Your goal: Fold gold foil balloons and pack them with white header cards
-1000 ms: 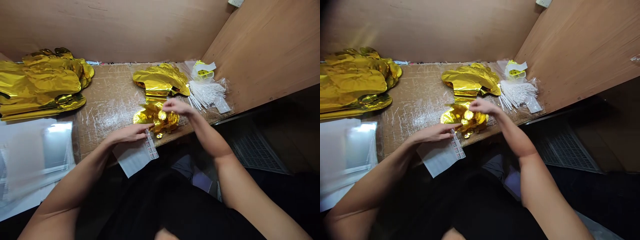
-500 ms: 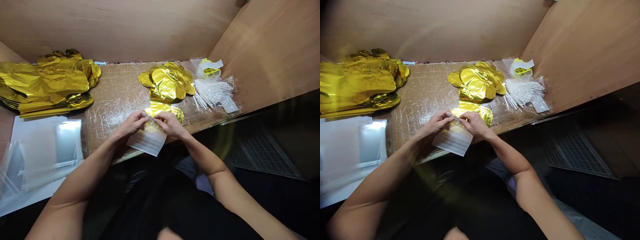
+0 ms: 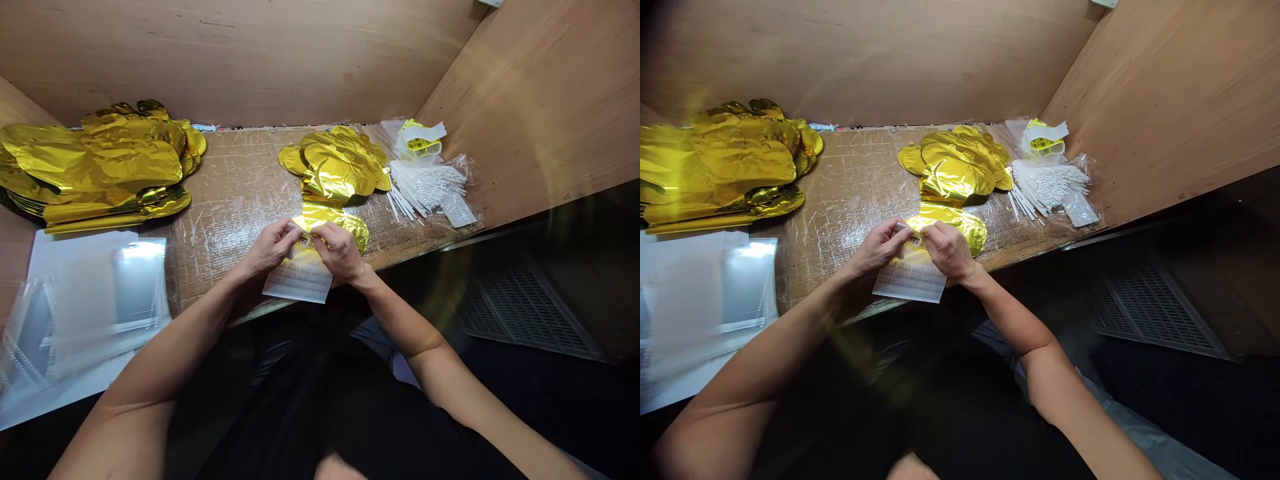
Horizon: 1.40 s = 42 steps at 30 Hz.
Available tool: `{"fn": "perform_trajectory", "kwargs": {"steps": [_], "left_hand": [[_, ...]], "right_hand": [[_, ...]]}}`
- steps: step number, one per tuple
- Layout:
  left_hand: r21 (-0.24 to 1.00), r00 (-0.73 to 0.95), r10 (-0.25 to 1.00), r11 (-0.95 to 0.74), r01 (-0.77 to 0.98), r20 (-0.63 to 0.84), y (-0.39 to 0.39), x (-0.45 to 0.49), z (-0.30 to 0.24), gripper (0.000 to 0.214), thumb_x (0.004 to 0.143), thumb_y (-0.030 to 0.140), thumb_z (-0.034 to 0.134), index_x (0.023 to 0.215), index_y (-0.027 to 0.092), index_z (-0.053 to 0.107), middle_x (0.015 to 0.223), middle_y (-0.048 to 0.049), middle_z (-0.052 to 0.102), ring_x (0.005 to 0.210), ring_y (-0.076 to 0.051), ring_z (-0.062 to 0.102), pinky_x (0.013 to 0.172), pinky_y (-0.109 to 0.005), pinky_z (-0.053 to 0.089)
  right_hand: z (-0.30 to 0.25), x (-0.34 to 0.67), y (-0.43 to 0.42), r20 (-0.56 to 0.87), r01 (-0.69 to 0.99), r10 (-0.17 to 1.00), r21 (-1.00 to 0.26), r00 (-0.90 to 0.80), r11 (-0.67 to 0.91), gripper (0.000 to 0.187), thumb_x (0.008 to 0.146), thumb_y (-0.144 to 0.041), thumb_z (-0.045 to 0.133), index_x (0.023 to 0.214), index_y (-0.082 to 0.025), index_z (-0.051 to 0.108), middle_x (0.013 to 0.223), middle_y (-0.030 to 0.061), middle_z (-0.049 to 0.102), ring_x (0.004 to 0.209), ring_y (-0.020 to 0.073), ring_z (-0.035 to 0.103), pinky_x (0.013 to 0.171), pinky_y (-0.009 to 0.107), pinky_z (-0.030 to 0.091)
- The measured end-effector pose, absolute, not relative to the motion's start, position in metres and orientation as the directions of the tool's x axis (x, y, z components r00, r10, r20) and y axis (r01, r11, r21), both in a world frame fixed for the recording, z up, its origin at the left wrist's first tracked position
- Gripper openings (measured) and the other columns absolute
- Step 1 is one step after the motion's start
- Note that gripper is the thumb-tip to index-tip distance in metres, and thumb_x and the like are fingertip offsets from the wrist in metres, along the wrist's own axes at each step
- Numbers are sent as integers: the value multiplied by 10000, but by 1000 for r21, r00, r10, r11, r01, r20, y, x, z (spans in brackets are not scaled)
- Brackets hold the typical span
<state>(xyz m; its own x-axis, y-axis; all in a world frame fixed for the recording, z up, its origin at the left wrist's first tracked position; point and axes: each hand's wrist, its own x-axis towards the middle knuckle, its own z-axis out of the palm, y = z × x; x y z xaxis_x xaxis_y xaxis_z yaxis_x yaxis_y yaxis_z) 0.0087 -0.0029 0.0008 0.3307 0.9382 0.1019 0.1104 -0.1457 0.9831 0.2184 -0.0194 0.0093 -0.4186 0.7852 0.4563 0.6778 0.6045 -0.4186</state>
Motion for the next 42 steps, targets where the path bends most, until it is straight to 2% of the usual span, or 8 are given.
{"fn": "perform_trajectory", "kwargs": {"steps": [5,10,19,23,26,34,38,42], "left_hand": [[988,281,956,-119,98,87,-4,11,-1,308,953,464,685,855,186,594,709,14,579,532,-99,518,408,-190,433],[992,241,969,-81,100,55,-4,12,-4,328,931,468,691,802,188,578,682,21,548,518,-102,519,391,-194,447],[980,259,963,-115,165,70,-1,8,-3,334,936,473,651,776,196,558,684,21,521,565,-114,497,461,-209,403],[948,407,909,-202,244,89,6,0,-4,332,934,448,637,742,194,542,705,19,515,656,-126,467,568,-228,382],[953,424,902,-190,235,75,9,-1,-8,331,949,471,619,774,198,552,720,18,511,674,-137,460,598,-245,377],[955,393,913,-202,217,104,4,4,-3,331,964,453,609,764,196,550,700,28,503,650,-127,432,619,-258,354],[958,385,919,-184,221,88,4,3,-2,348,954,462,604,737,198,539,689,25,513,639,-129,440,606,-260,353],[929,460,886,-217,302,57,8,-3,0,331,939,469,580,768,191,634,751,-9,632,697,-161,548,664,-273,424]], "right_hand": [[0,224,-16,542,714,670,-171,-507,679,235,1095,-193,518,1097,-207,752,928,83,704,832,203,615,761,341,472],[-5,231,-11,560,664,591,-95,-581,742,217,1072,-173,565,1153,-236,756,979,63,739,744,167,599,687,332,445],[15,225,-15,540,532,697,-456,-472,714,206,1080,-272,549,920,-207,661,907,71,669,878,208,627,806,352,507],[24,242,-15,349,479,892,-754,-288,450,168,1041,-297,570,899,-214,606,833,26,626,759,179,584,727,328,495],[26,248,-16,304,584,914,-702,-270,406,158,1028,-315,593,922,-209,644,875,43,654,810,200,594,779,348,481],[18,212,-25,357,794,820,-264,-447,548,265,1098,-343,546,947,-207,715,961,105,680,921,260,559,882,409,381],[16,209,-30,382,739,801,-335,-460,584,293,1098,-311,518,875,-209,678,899,90,660,906,251,566,895,419,386],[26,236,-20,321,585,886,-665,-336,463,211,1049,-316,560,893,-204,647,887,56,667,837,203,580,815,365,448]]}}
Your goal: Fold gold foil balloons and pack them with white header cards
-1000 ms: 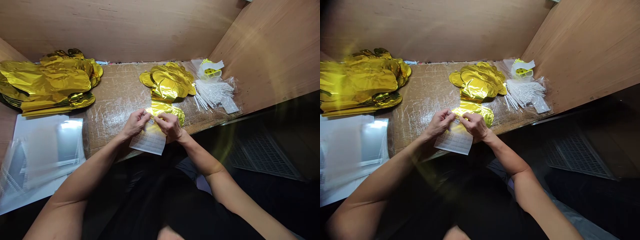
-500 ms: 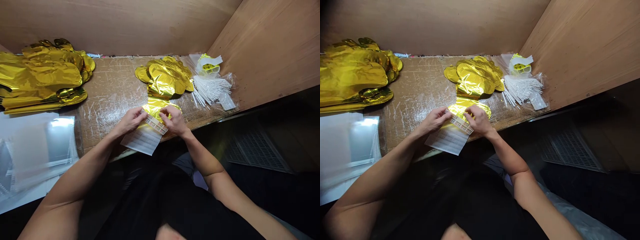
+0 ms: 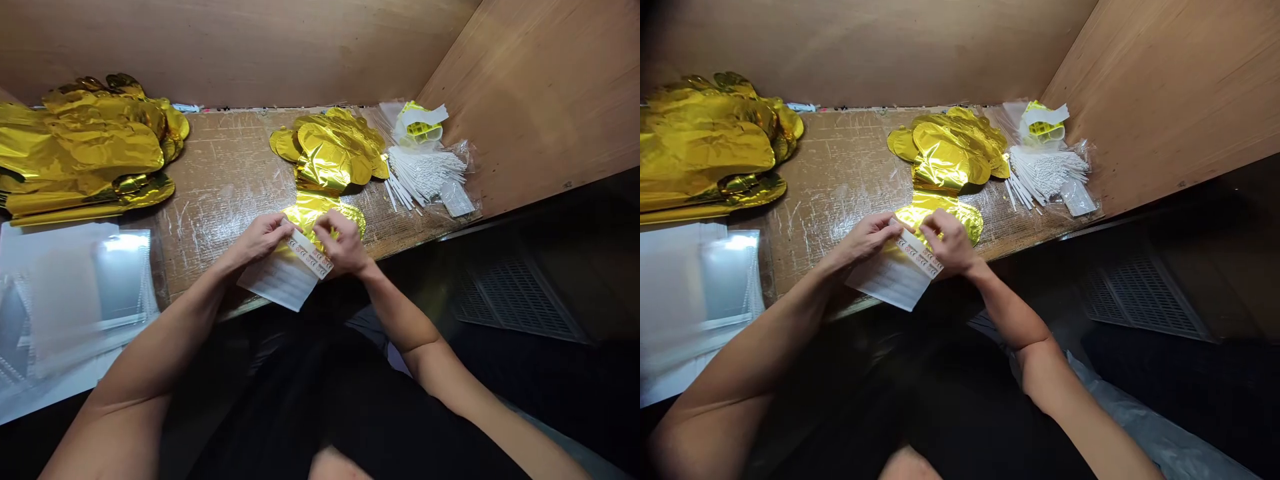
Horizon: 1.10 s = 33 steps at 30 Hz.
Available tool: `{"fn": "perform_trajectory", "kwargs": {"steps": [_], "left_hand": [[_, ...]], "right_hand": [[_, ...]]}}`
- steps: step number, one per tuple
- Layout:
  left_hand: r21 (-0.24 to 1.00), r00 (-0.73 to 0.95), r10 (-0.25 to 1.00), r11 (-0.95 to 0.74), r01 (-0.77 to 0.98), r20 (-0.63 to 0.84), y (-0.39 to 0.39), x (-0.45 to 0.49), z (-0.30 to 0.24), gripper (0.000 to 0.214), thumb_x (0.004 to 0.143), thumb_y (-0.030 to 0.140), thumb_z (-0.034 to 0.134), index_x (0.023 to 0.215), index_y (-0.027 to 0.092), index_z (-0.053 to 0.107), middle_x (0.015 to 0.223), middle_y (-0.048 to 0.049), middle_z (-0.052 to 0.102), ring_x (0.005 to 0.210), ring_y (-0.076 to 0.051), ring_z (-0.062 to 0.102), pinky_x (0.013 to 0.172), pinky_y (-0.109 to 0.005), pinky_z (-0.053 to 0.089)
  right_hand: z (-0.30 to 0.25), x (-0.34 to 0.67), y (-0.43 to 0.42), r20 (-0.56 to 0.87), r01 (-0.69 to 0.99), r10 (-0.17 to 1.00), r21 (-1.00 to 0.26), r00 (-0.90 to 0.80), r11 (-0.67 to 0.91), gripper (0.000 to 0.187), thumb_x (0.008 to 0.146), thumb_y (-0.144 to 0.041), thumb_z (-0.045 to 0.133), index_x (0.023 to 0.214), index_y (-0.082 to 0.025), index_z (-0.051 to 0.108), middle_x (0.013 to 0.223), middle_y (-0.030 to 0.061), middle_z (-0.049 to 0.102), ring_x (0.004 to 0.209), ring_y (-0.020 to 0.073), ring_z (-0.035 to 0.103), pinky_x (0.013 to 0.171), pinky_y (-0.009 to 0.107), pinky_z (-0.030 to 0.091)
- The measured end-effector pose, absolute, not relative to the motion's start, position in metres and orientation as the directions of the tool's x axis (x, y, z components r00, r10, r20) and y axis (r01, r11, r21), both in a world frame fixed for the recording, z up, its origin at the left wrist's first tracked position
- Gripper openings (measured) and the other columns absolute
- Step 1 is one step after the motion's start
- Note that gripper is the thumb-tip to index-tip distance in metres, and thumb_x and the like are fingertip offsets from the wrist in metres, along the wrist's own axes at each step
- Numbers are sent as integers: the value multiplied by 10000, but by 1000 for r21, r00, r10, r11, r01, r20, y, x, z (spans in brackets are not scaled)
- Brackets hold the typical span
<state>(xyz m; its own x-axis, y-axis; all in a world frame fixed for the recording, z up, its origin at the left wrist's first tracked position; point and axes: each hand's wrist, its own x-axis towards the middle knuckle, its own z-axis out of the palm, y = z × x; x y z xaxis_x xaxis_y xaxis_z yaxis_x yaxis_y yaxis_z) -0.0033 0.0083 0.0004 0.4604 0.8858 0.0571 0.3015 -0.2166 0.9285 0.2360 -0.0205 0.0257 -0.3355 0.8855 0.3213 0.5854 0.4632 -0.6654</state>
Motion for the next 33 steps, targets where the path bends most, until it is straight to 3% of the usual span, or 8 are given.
{"fn": "perform_trajectory", "kwargs": {"steps": [3,8,13,18,23,28,31,33], "left_hand": [[853,589,806,-350,387,64,12,-8,2,293,918,448,592,834,203,728,921,-52,744,871,-216,639,811,-314,495],[807,657,752,-420,416,53,16,-11,-5,259,915,424,594,885,237,769,995,-65,788,941,-240,668,888,-338,520],[799,674,737,-428,422,38,18,-13,-12,276,917,448,611,944,244,796,977,-69,778,940,-242,674,909,-345,532],[831,679,733,-402,384,41,17,-19,3,314,936,481,616,1014,248,811,1036,-68,771,977,-239,680,919,-337,530],[932,752,659,-252,260,-32,6,-20,22,355,969,481,620,1119,229,821,691,-5,647,658,-178,583,660,-263,478],[911,727,687,-299,286,-3,1,-3,14,311,916,518,670,996,244,795,729,-5,680,678,-181,608,656,-254,484],[900,679,734,-300,316,6,5,0,4,341,923,557,659,843,230,717,781,-30,719,723,-197,634,649,-257,501],[912,620,784,-271,309,23,8,-3,1,387,938,573,644,788,216,655,761,-26,700,712,-187,625,624,-246,500]], "right_hand": [[32,258,-5,42,551,936,-799,-349,241,179,976,-291,624,831,-188,643,763,6,637,694,151,540,659,294,413],[22,258,0,-232,755,860,-613,-454,233,252,921,-261,741,693,-186,666,654,-3,639,616,134,530,627,287,345],[17,262,-7,28,908,957,-309,-289,284,315,914,-373,828,712,-202,658,751,72,679,755,215,583,735,342,389],[7,274,6,37,682,792,-485,-610,547,178,942,-342,786,908,-195,692,980,44,695,934,198,595,880,332,395],[1,272,20,-138,606,815,-740,-564,294,290,1010,-350,613,773,-182,628,698,-38,560,664,126,474,651,262,337],[39,288,67,-206,564,751,-785,-628,256,342,989,-383,661,726,-168,626,650,-40,549,594,97,440,583,251,342],[74,320,122,-42,755,943,-612,-329,236,438,1046,-380,596,687,-131,620,758,42,643,709,119,544,642,278,395],[91,339,146,197,871,979,-470,-51,140,624,1132,-366,285,709,-57,625,996,165,693,926,145,621,747,327,423]]}}
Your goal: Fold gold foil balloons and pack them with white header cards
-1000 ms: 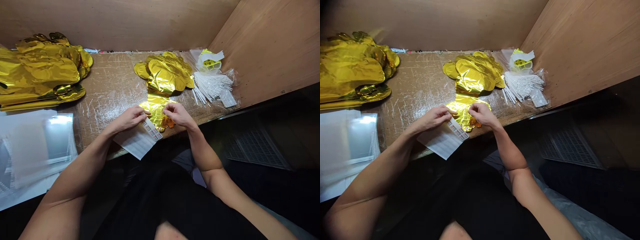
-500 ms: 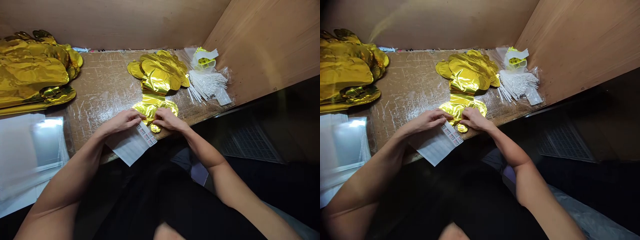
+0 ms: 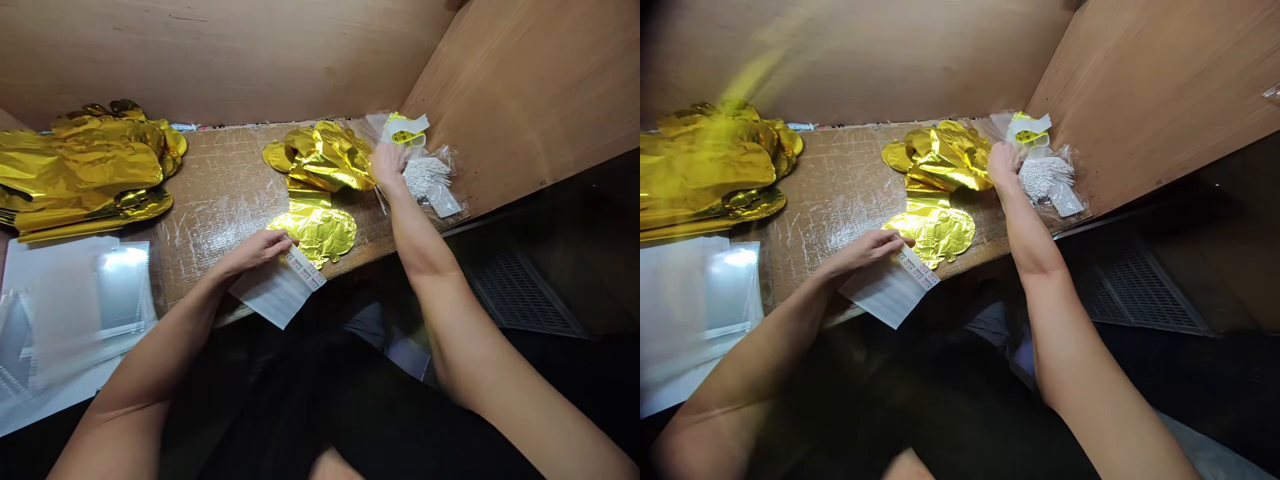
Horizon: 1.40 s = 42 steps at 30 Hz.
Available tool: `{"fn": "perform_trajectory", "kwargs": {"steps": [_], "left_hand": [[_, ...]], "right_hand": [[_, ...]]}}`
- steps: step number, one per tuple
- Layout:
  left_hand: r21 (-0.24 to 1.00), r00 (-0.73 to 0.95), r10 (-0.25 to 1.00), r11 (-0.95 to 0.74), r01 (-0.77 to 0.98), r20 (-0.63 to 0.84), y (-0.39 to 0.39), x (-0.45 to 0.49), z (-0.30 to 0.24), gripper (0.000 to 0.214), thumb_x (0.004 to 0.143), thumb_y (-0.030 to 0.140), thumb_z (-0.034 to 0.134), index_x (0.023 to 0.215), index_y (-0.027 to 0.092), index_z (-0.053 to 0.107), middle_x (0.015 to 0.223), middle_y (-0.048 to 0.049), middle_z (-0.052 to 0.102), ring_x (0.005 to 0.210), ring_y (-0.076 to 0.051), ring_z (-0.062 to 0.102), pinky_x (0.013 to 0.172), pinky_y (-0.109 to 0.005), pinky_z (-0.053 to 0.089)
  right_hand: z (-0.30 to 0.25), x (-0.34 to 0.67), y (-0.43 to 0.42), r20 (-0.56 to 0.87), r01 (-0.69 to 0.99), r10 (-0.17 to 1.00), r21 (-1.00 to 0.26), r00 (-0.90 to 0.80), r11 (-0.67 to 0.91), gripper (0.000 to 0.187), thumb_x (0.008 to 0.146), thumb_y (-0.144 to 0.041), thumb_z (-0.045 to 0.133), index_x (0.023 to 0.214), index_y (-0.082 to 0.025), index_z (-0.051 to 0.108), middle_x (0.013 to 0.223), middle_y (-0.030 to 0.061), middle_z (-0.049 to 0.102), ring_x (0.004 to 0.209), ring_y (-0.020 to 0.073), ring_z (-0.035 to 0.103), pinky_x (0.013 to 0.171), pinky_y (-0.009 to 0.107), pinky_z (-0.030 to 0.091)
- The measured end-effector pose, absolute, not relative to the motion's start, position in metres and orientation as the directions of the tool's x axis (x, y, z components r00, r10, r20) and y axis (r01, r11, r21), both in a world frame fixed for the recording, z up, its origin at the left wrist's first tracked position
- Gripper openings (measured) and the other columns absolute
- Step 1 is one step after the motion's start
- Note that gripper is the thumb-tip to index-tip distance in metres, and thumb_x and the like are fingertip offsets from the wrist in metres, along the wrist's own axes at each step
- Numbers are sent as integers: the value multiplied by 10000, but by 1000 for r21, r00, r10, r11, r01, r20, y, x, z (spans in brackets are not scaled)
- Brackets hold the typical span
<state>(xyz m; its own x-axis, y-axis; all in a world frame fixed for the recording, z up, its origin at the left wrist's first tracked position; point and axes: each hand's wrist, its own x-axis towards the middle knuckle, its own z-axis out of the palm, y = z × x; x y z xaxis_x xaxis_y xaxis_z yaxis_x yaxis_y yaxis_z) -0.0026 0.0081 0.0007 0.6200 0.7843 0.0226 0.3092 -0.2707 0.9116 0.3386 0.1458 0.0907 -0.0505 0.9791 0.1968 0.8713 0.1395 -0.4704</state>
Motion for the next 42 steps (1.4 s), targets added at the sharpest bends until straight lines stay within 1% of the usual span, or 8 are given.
{"fn": "perform_trajectory", "kwargs": {"steps": [4,7,11,21,27,33,38,42], "left_hand": [[971,462,886,-141,192,38,11,-8,0,410,952,580,642,801,202,596,725,4,612,609,-148,602,535,-236,502],[992,381,924,-65,111,17,8,-8,4,410,946,584,667,832,194,606,728,11,594,559,-139,597,483,-243,505],[996,290,957,-19,87,-7,3,-4,9,382,904,539,745,847,172,659,738,-6,651,597,-128,598,527,-223,489],[991,267,955,111,73,-127,-4,6,10,416,683,454,930,868,158,704,709,-22,710,575,-133,605,519,-211,423],[990,234,963,123,64,-135,-1,5,9,362,693,418,901,847,148,715,664,-1,678,541,-112,570,506,-202,409],[981,259,946,193,38,-196,-1,4,11,364,654,378,896,858,154,695,665,-5,696,528,-135,603,495,-221,446],[980,270,943,171,104,-193,2,1,10,341,681,389,873,854,150,702,609,10,650,490,-119,554,465,-212,388],[982,423,899,38,182,-113,10,-8,3,320,747,426,847,842,158,701,656,-4,674,550,-128,590,511,-214,414]], "right_hand": [[86,326,112,370,855,927,-464,-51,232,531,1149,-369,352,868,-58,679,1155,212,704,1046,194,655,837,352,478],[53,288,38,86,548,911,-775,-403,315,305,999,-462,708,1047,-162,723,914,66,737,799,172,663,706,311,531],[19,256,-30,-51,255,911,-965,-410,61,341,932,-477,752,1080,-174,706,836,23,722,706,154,650,653,283,521],[9,255,-37,92,372,956,-907,-280,196,156,948,-287,697,1030,-174,765,788,8,710,692,146,626,658,268,501],[-9,255,-41,457,595,793,-528,-402,606,258,1076,-234,558,1183,-196,789,1042,116,802,913,210,731,839,333,581],[-21,266,-35,498,610,650,-270,-575,745,274,1073,-186,554,1245,-197,767,1024,116,809,824,198,723,752,324,561],[-16,259,-40,463,541,668,-393,-582,744,231,1064,-235,573,1175,-234,776,1022,101,793,844,197,710,767,338,560],[4,254,-42,493,434,839,-720,-229,542,178,1039,-342,618,999,-230,750,1082,111,747,1025,246,690,891,409,567]]}}
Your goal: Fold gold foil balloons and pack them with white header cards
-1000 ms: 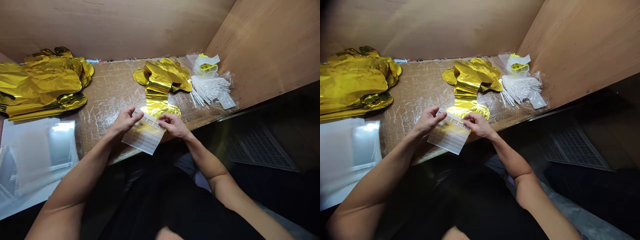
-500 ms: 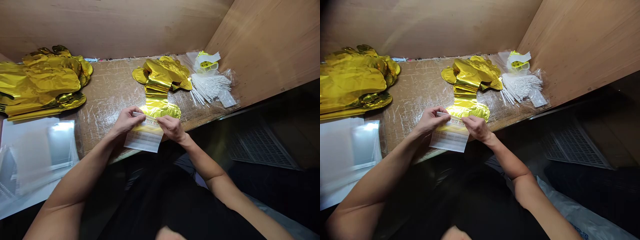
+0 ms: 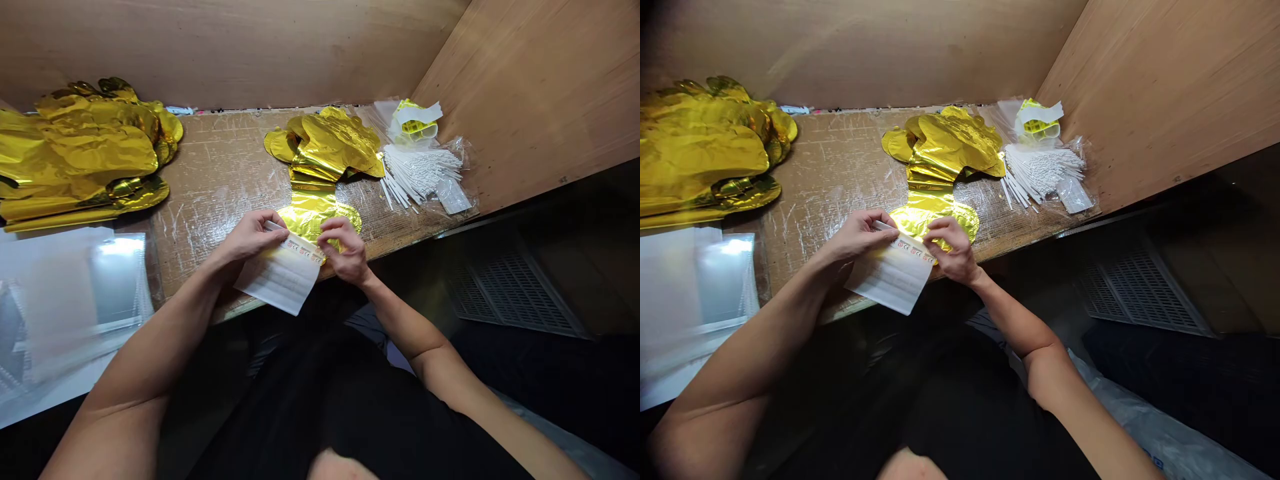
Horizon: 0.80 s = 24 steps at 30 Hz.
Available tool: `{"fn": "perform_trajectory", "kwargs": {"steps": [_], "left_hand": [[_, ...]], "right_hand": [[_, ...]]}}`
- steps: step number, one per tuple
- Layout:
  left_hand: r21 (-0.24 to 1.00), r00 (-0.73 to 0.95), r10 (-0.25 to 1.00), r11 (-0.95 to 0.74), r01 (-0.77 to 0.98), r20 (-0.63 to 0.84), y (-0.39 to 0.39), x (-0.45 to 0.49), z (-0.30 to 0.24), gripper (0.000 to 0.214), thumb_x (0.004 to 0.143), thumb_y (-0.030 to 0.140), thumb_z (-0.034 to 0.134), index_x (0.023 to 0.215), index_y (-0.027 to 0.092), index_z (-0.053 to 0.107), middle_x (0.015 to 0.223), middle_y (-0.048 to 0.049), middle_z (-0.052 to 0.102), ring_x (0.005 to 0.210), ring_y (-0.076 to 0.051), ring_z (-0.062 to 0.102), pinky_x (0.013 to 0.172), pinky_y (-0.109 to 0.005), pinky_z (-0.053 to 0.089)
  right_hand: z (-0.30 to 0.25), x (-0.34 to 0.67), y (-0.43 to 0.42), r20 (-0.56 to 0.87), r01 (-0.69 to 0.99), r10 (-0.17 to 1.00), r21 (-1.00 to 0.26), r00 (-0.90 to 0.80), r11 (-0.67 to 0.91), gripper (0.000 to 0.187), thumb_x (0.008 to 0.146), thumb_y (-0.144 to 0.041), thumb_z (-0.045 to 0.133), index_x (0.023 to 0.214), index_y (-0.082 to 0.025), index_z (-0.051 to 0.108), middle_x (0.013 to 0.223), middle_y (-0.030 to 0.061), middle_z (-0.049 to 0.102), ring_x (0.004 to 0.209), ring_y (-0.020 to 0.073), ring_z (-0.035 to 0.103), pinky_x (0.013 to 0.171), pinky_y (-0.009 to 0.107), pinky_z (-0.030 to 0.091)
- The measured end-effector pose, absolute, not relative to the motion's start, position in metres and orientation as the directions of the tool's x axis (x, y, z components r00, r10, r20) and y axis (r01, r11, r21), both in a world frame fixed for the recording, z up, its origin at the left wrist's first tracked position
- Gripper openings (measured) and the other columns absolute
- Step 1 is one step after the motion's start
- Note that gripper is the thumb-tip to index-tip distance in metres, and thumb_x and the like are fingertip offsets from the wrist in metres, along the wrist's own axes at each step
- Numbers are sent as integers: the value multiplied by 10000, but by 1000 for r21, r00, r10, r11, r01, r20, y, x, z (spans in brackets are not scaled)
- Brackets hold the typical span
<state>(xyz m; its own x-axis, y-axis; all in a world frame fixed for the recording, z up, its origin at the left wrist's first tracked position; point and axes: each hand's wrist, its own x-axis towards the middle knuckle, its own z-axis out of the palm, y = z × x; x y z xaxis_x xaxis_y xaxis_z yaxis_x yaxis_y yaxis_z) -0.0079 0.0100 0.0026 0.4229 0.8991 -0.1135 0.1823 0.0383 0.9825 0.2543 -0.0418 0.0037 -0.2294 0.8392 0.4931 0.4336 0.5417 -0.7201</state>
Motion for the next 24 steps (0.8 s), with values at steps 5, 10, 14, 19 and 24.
{"fn": "perform_trajectory", "kwargs": {"steps": [5,10,14,19,24], "left_hand": [[902,689,725,-307,305,14,17,-18,-5,296,874,471,751,855,178,713,870,-60,768,920,-241,754,756,-268,536],[840,761,648,-409,356,-7,16,-19,-8,269,944,463,673,858,209,691,925,-70,789,1111,-293,762,775,-269,524],[820,788,615,-444,361,-14,20,-21,-10,266,953,464,679,898,205,712,922,-51,794,997,-252,769,771,-261,520],[882,773,635,-360,303,-6,20,-27,-6,333,932,519,734,876,191,715,907,-66,796,924,-241,761,769,-278,551],[959,691,715,-255,123,101,8,-27,14,339,899,504,798,829,181,722,1096,-146,808,982,-258,764,859,-343,588]], "right_hand": [[19,256,-27,38,504,946,-839,-323,206,136,955,-270,692,863,-180,733,795,16,724,738,165,631,724,303,478],[17,249,-26,-145,875,951,-448,-274,184,210,982,-354,736,863,-182,755,839,71,765,798,215,656,784,335,409],[19,260,-26,-50,956,973,-202,-226,211,305,1006,-470,717,905,-182,723,901,114,747,897,269,645,900,390,378],[9,272,-11,-8,722,809,-456,-588,521,207,995,-393,720,962,-190,696,1039,78,704,999,229,586,912,349,356],[6,276,15,-174,599,828,-768,-533,225,346,996,-422,592,760,-173,633,695,-26,531,665,131,456,662,276,305]]}}
